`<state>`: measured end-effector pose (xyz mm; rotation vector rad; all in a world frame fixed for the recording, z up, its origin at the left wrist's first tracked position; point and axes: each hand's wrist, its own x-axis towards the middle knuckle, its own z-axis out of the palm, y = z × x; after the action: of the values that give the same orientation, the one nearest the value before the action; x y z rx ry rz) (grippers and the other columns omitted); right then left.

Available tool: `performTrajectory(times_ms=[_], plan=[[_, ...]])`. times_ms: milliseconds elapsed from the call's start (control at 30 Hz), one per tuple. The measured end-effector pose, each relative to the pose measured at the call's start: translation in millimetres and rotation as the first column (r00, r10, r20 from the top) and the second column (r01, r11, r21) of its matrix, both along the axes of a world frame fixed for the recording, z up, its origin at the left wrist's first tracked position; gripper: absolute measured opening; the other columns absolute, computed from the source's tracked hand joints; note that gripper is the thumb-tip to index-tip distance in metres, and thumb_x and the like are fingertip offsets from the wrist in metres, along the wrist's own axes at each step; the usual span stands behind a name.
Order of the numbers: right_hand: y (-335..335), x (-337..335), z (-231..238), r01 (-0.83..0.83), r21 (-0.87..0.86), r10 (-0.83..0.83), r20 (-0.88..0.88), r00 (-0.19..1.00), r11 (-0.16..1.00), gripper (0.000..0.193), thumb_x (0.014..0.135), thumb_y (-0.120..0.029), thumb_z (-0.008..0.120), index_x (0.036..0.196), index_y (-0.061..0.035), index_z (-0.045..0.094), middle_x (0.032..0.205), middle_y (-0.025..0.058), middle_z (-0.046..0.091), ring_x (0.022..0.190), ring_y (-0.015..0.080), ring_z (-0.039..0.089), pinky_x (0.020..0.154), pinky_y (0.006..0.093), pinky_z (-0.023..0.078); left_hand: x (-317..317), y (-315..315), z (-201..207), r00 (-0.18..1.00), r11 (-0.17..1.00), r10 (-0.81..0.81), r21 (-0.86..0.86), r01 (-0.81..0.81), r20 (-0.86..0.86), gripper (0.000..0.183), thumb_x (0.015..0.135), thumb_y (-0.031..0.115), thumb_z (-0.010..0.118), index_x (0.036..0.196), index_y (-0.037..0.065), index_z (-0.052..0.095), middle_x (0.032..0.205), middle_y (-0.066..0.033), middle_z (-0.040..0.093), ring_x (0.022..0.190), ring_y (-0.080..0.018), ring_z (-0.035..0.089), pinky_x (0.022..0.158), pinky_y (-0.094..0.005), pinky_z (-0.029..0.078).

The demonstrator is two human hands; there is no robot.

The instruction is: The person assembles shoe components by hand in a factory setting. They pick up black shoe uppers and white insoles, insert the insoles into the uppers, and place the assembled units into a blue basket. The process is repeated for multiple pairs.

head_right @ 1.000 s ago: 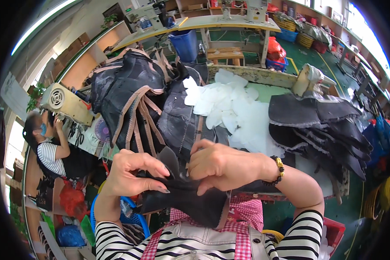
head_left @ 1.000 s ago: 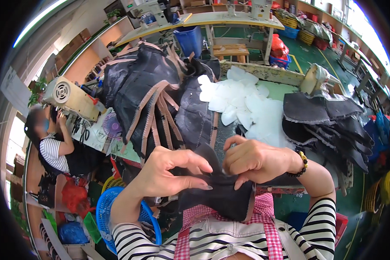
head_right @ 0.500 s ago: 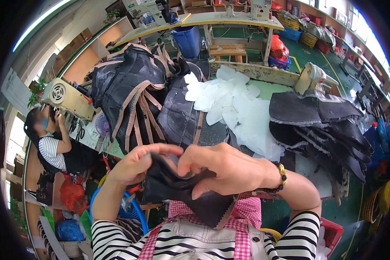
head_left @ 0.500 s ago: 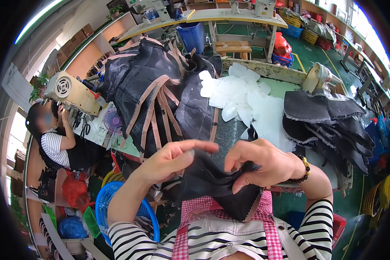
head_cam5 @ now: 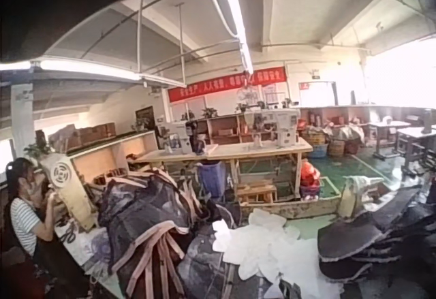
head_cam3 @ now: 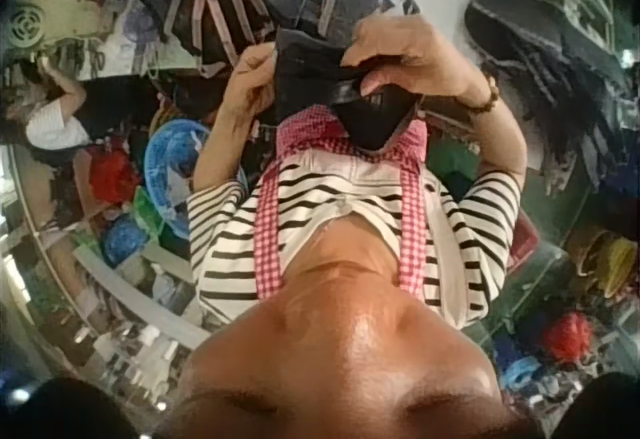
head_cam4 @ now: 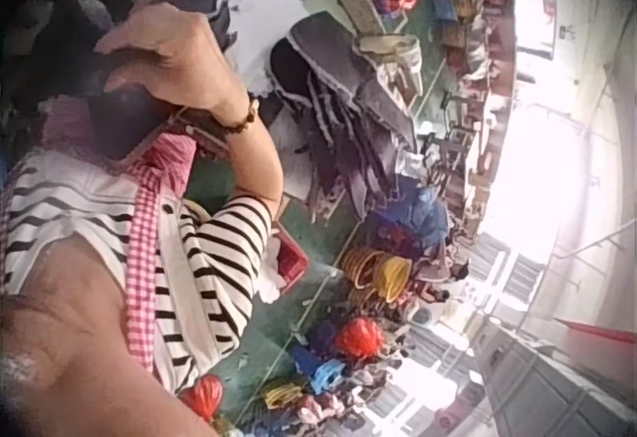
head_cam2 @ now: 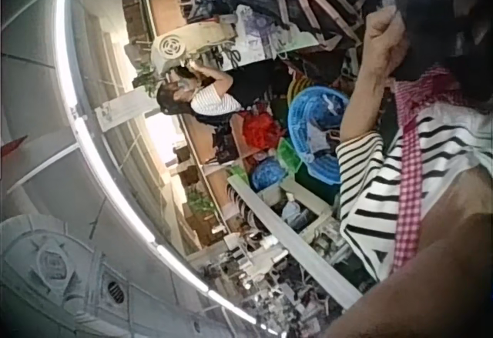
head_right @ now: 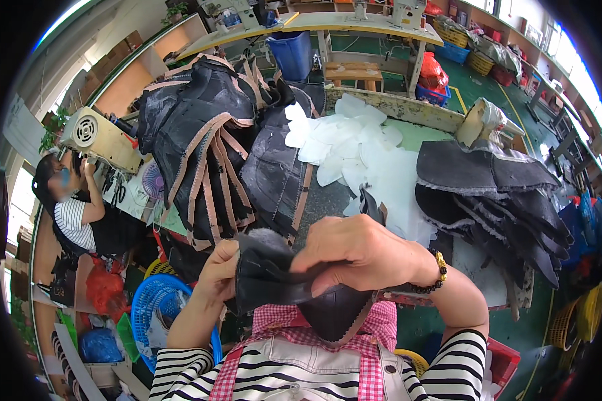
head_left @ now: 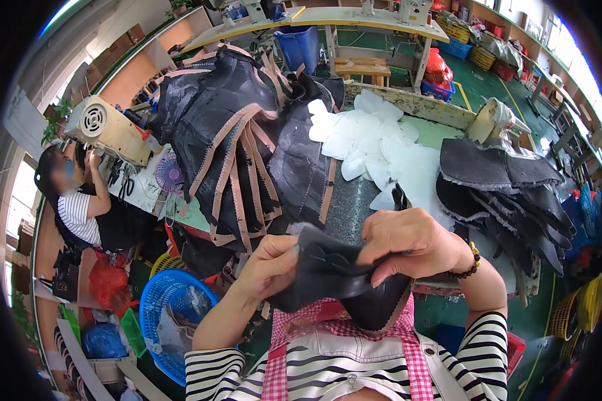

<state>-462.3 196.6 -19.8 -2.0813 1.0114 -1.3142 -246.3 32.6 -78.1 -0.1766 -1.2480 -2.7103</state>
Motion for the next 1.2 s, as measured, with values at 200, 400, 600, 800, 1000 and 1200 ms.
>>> performTrajectory(times_ms=[200, 400, 600, 800, 1000, 1200], plan=[[-5.6, 0.6, 9.3, -0.066, 0.009, 0.066, -0.081, 0.995, 0.998, 0.024, 0.071, -0.002, 0.076, 0.094, -0.0045, 0.068, 0.076, 0.0085, 0.056, 0.072, 0.0295, 0.056, 0.067, 0.0359, 0.045, -10.6, 6.0, 4.0, 0.983, 0.997, 0.065, -0.045, -0.058, 0.17, 0.022, 0.1, 0.011, 0.049, 0.117, -0.002, 0.053, 0.113, -0.013, 0.063, 0.101, -0.0193, 0.064, 0.085, -0.0303, 0.053], [-5.4, -4.1, 10.5, 0.029, 0.092, -0.019, -0.11, 0.994, 0.995, 0.021, 0.071, -0.006, 0.078, 0.09, -0.0025, 0.069, 0.073, 0.0085, 0.055, 0.07, 0.0279, 0.055, 0.061, 0.0359, 0.043, 3.3, -20.0, 36.0, 0.986, 0.843, 0.165, -0.521, -0.131, 0.018, 0.018, 0.093, -0.003, 0.051, 0.11, 0.0, 0.056, 0.118, -0.0091, 0.058, 0.097, -0.0131, 0.061, 0.076, -0.0232, 0.051], [-11.3, -4.1, 13.6, 0.021, 0.079, -0.01, -0.143, 0.99, 0.997, 0.024, 0.069, 0.0, 0.076, 0.092, -0.0005, 0.066, 0.076, 0.0098, 0.057, 0.074, 0.0293, 0.058, 0.062, 0.0371, 0.045, -7.0, 4.9, 78.7, 0.944, 0.728, 0.313, -0.665, -0.167, 0.106, 0.032, 0.079, -0.004, 0.073, 0.109, -0.003, 0.061, 0.112, -0.008, 0.061, 0.095, -0.0148, 0.065, 0.081, -0.0267, 0.055], [-8.2, -6.5, 8.8, 0.067, 0.052, -0.058, -0.149, 0.987, 0.996, 0.021, 0.07, -0.004, 0.077, 0.089, -0.0016, 0.067, 0.074, 0.0087, 0.055, 0.07, 0.0279, 0.055, 0.06, 0.0367, 0.042, -12.6, 10.0, 59.0, 0.892, 0.611, 0.437, -0.69, -0.388, -0.115, 0.016, 0.078, -0.01, 0.072, 0.093, -0.004, 0.068, 0.091, -0.0076, 0.067, 0.08, -0.0103, 0.065, 0.07, -0.0213, 0.053], [-3.9, -3.2, 7.6, 0.09, 0.018, -0.087, -0.124, 0.988, 0.996, 0.024, 0.069, -0.001, 0.077, 0.091, -0.001, 0.066, 0.075, 0.0094, 0.056, 0.07, 0.0288, 0.057, 0.061, 0.0371, 0.044, -10.9, 10.1, 57.7, 0.884, 0.645, 0.457, -0.647, -0.406, -0.099, 0.012, 0.08, -0.007, 0.072, 0.091, -0.004, 0.067, 0.083, -0.0058, 0.066, 0.071, -0.0076, 0.063, 0.061, -0.0187, 0.048], [8.0, 7.3, 18.6, 0.22, 0.234, -0.231, 0.02, 0.973, 0.947, 0.044, 0.07, -0.001, 0.077, 0.11, -0.0031, 0.061, 0.076, 0.0092, 0.058, 0.069, 0.024, 0.059, 0.062, 0.0357, 0.046, -5.5, 20.3, 65.2, 0.849, 0.628, 0.51, -0.616, -0.476, -0.136, 0.008, 0.082, -0.004, 0.072, 0.087, -0.005, 0.065, 0.081, -0.0062, 0.065, 0.067, -0.0064, 0.061, 0.058, -0.0176, 0.045]])
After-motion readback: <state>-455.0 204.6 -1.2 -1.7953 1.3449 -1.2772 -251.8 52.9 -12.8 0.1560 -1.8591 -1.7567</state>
